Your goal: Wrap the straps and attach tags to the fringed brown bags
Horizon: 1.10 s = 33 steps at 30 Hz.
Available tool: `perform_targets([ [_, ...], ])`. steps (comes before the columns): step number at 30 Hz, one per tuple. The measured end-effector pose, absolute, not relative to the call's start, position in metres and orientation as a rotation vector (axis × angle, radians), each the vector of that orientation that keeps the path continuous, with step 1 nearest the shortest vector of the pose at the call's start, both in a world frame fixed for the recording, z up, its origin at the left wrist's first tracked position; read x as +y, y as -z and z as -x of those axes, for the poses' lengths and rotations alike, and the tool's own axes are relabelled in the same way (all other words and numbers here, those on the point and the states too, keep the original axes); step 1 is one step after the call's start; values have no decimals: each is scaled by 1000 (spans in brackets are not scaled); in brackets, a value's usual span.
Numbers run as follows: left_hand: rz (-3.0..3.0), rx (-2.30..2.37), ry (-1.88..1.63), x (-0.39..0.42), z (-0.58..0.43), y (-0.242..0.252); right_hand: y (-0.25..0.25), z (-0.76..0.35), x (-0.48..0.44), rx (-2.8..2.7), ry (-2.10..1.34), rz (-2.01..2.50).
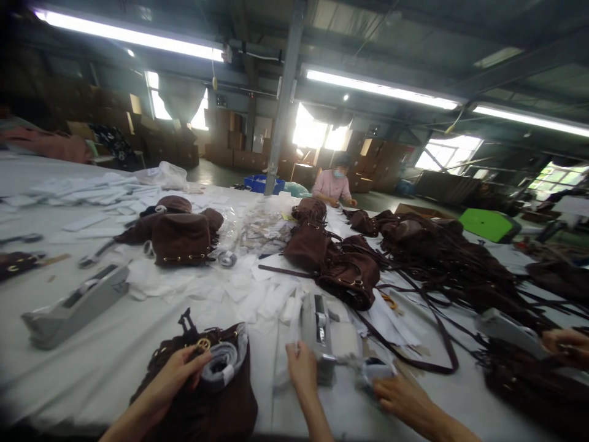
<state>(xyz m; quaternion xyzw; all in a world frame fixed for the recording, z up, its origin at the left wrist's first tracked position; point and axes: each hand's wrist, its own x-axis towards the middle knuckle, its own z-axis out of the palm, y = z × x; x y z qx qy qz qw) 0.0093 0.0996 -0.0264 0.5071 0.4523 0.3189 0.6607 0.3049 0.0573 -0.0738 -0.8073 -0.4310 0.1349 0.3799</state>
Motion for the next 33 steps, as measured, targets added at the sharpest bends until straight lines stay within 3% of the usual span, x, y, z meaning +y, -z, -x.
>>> perform_targets([
  [4,-1148,1029,-730,99,-9,30,39,-295,83,-1495,150,2159],
  [11,-1168,1053,-692,99,-12,31,23,-269,178,-2187,-111,2029],
  [24,-1080,1036,-721,108,-13,47,50,-317,182,-1880,-59,2618],
  [33,-1017,1034,-790,107,-15,60,68,-266,232,-1781,-42,2572],
])
